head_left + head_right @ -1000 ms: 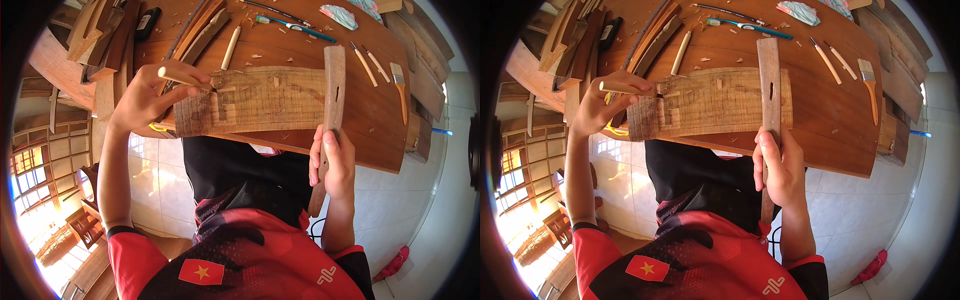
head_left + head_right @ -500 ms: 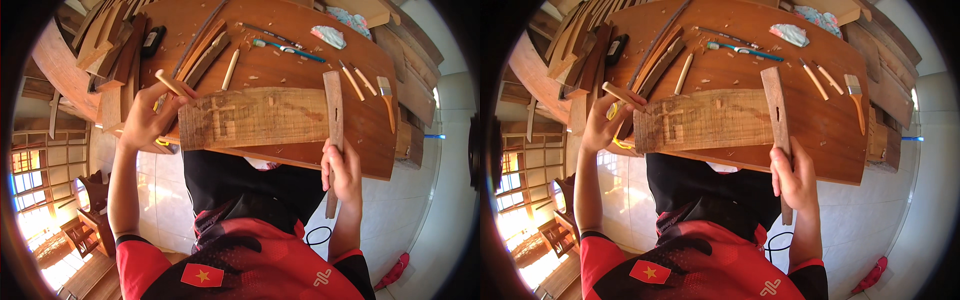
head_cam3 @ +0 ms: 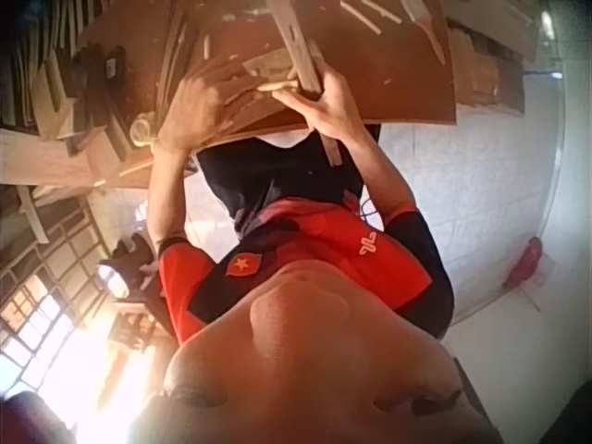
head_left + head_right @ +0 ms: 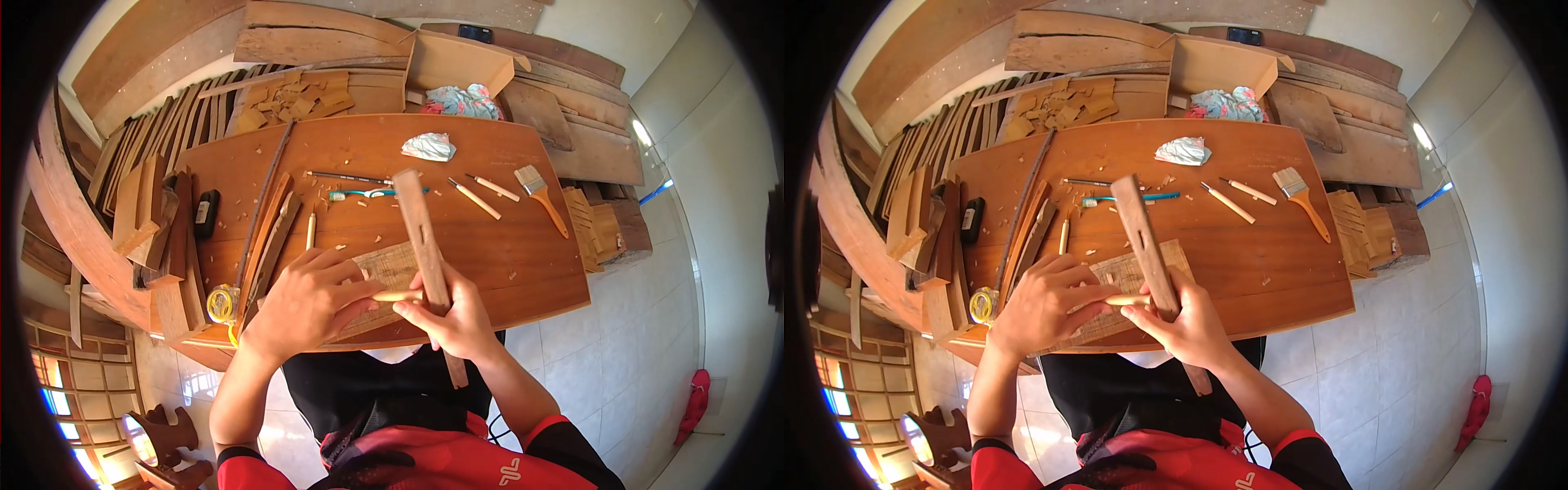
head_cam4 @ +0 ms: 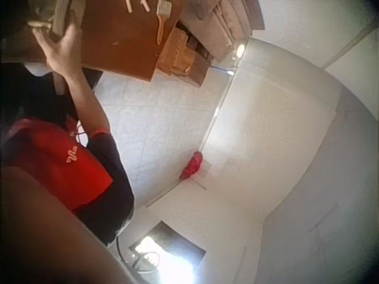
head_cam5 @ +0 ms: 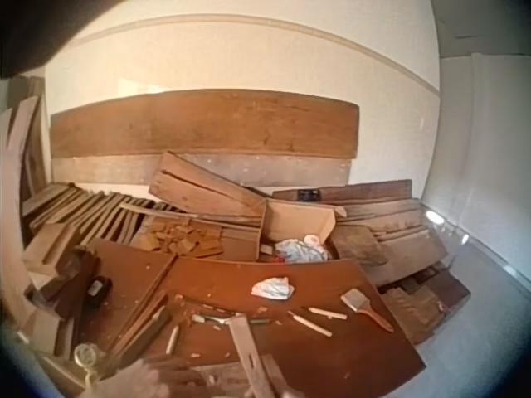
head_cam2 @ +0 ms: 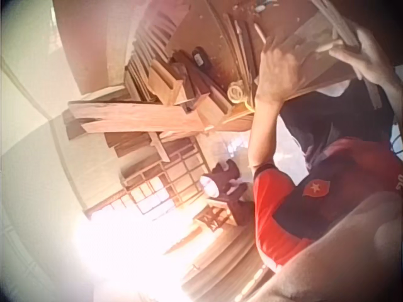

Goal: The person uses a wooden mallet to repeatedly strike a small cylindrical wooden dowel held against a wooden workbench. The person rotates the dowel and adjusts their grip to shape different sides of the object throughout the clip.

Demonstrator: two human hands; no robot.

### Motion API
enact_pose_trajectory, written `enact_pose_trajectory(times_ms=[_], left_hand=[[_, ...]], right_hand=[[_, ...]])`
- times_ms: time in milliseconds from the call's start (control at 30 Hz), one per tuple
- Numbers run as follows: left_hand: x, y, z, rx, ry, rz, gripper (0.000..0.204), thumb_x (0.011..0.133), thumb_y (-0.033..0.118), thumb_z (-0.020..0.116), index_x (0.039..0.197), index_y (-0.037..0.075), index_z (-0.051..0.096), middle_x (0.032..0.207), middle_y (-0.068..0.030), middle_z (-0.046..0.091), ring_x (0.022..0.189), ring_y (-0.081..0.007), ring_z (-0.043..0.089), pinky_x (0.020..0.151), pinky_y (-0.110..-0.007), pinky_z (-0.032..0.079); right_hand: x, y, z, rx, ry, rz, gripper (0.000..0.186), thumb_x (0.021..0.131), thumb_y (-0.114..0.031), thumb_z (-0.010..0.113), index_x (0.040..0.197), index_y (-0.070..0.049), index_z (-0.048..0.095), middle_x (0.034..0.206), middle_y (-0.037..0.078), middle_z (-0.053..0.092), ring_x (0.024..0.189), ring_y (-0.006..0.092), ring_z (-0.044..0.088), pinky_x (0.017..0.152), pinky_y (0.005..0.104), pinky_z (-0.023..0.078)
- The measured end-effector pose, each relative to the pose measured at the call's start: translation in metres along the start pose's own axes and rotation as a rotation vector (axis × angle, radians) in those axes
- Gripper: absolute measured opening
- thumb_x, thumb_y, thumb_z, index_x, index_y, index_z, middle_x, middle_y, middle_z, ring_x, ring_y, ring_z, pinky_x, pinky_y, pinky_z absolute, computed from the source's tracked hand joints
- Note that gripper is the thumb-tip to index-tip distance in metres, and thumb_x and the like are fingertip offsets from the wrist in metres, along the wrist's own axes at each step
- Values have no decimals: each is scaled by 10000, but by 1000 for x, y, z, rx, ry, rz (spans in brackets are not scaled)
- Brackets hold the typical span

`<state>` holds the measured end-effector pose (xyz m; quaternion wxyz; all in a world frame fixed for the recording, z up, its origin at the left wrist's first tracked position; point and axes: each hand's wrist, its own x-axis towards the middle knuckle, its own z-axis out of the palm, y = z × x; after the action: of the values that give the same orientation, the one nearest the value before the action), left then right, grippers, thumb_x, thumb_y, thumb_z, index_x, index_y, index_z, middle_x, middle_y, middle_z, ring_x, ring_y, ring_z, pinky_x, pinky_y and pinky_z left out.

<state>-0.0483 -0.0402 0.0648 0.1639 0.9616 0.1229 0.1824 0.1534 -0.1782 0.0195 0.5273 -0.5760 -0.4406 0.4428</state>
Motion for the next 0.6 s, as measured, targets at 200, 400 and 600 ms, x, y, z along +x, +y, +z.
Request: enact_pose_trajectory(times_ms=[200, 400, 600], left_hand=[[-19, -5, 7, -44, -4, -80, 254, 878, 250, 805, 1104, 136, 790, 969, -68, 682, 944, -287, 644, 853, -430, 520], [-68, -32, -3, 180, -139, -201, 360, 802, 85, 723, 1156, 130, 771, 1046, -80, 687, 1017, -283, 657, 880, -423, 531], [-66, -35, -2, 242, -110, -85, 350, 788, 90, 741, 1131, 145, 780, 982, -45, 703, 912, -253, 689, 819, -403, 542]], right_hand=[[2, 3, -2, 47, -51, 155, 293, 975, -242, 763, 1043, -22, 582, 733, 55, 680, 422, 66, 504, 378, 274, 396], [21, 19, -28, 317, -38, 233, 226, 1040, -199, 656, 1027, -7, 536, 791, 104, 681, 383, 79, 489, 337, 254, 393], [42, 19, -25, 383, -83, 202, 261, 1039, -263, 664, 1008, -30, 551, 756, 59, 644, 380, 75, 483, 340, 263, 400]])
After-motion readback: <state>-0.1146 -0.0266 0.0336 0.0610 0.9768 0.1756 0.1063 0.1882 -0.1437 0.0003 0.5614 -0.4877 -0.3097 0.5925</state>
